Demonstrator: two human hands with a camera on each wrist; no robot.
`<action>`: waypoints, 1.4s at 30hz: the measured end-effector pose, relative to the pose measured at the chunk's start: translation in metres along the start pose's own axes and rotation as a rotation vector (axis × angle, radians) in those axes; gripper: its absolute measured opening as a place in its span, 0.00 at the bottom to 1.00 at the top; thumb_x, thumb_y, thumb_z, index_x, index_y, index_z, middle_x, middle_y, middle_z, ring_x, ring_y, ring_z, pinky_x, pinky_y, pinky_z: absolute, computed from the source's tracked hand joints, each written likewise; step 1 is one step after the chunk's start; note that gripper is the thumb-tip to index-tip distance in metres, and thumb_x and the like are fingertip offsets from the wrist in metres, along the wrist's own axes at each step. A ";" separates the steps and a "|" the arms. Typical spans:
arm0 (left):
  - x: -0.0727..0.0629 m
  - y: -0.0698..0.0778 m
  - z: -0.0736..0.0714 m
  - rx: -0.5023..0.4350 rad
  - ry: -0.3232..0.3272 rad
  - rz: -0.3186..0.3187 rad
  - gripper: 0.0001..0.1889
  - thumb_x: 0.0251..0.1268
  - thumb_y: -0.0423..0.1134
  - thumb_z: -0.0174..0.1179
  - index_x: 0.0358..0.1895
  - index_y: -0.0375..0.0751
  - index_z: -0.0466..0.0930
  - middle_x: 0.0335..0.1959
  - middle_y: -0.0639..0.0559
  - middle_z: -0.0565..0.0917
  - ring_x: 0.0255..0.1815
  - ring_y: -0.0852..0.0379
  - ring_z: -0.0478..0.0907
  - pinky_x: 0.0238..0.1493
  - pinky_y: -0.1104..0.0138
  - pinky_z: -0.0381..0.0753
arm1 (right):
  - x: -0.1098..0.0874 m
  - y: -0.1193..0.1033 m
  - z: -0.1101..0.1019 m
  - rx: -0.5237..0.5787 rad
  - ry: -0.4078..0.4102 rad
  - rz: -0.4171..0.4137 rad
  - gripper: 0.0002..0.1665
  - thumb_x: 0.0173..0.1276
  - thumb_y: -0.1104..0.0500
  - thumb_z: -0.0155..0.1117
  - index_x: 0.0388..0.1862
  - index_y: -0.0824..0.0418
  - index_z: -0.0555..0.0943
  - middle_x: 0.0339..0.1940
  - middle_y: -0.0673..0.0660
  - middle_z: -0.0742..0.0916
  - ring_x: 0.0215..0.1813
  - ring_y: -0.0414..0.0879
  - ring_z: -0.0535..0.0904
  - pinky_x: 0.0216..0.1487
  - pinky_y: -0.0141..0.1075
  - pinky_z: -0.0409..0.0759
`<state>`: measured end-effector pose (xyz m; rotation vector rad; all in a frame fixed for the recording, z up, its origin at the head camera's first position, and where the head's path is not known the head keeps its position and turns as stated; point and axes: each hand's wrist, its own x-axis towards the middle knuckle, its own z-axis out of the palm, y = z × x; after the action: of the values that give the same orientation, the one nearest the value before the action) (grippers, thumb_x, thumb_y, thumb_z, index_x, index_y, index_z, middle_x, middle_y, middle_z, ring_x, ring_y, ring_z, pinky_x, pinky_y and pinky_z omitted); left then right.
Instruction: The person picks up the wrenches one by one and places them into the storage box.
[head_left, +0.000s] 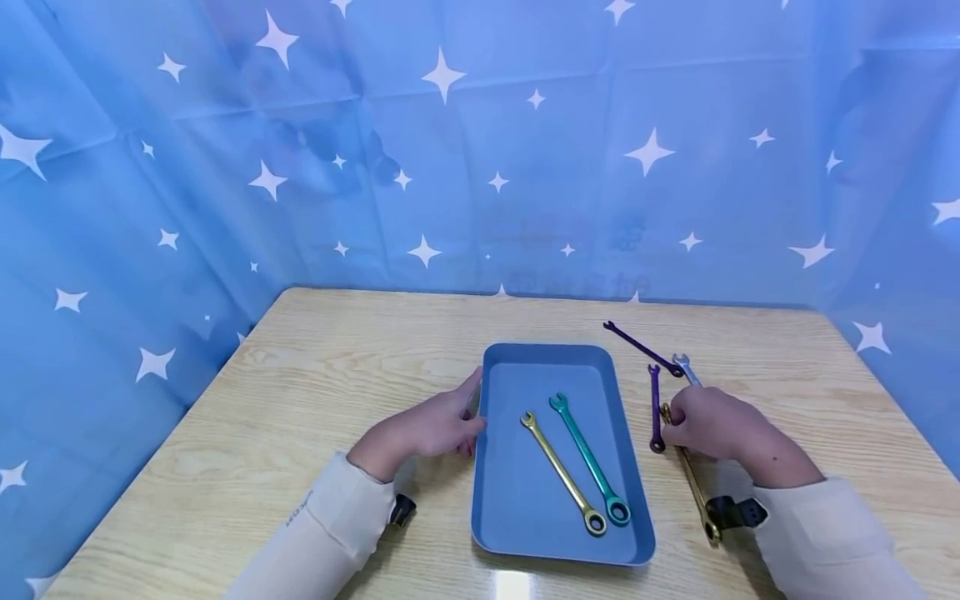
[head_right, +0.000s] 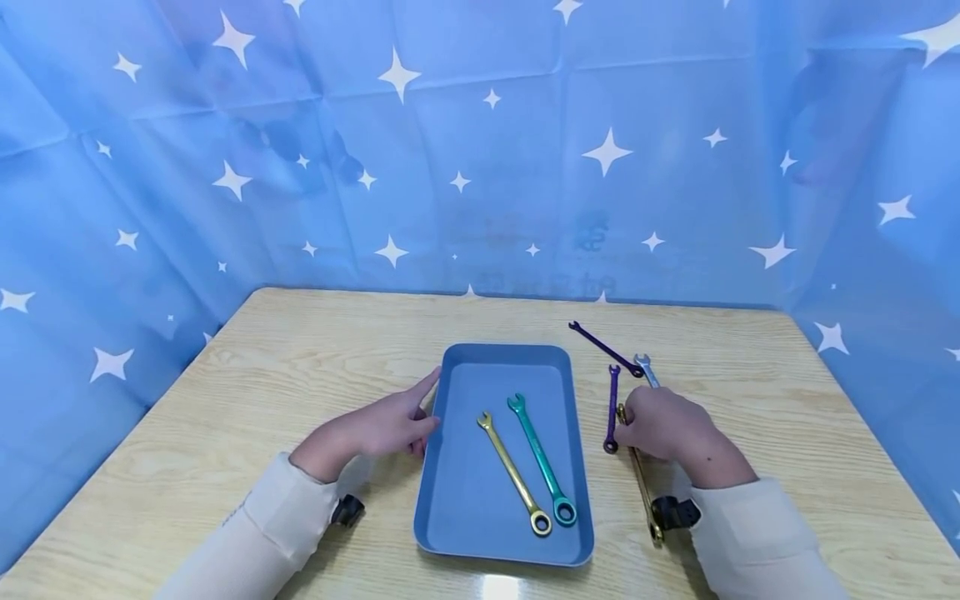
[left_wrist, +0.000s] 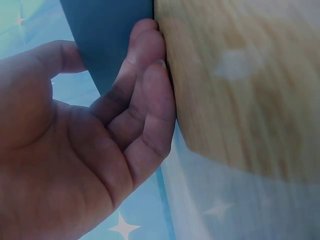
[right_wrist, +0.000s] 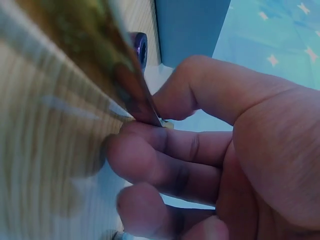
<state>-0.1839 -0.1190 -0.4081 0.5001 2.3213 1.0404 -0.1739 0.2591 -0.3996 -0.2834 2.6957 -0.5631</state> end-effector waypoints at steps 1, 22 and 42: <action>0.000 0.000 0.000 -0.002 0.001 0.000 0.43 0.79 0.41 0.47 0.81 0.50 0.24 0.26 0.47 0.85 0.28 0.53 0.82 0.31 0.64 0.78 | 0.000 0.000 0.000 0.002 -0.002 -0.001 0.23 0.67 0.58 0.64 0.13 0.53 0.68 0.10 0.47 0.69 0.15 0.42 0.65 0.21 0.36 0.64; -0.001 0.000 0.000 0.009 0.003 -0.004 0.43 0.79 0.42 0.47 0.81 0.50 0.24 0.25 0.48 0.85 0.27 0.53 0.82 0.30 0.64 0.77 | -0.002 -0.015 -0.009 0.266 0.002 -0.083 0.08 0.75 0.61 0.51 0.38 0.65 0.73 0.16 0.53 0.81 0.16 0.48 0.79 0.20 0.37 0.75; 0.000 0.000 0.000 -0.007 0.000 0.001 0.43 0.79 0.40 0.46 0.81 0.48 0.24 0.25 0.47 0.85 0.25 0.53 0.80 0.29 0.63 0.77 | -0.007 -0.030 -0.019 0.417 0.175 -0.113 0.13 0.79 0.58 0.47 0.43 0.69 0.72 0.16 0.55 0.80 0.20 0.50 0.79 0.23 0.38 0.77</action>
<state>-0.1837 -0.1194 -0.4081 0.4984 2.3168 1.0485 -0.1709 0.2408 -0.3690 -0.2819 2.6501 -1.2110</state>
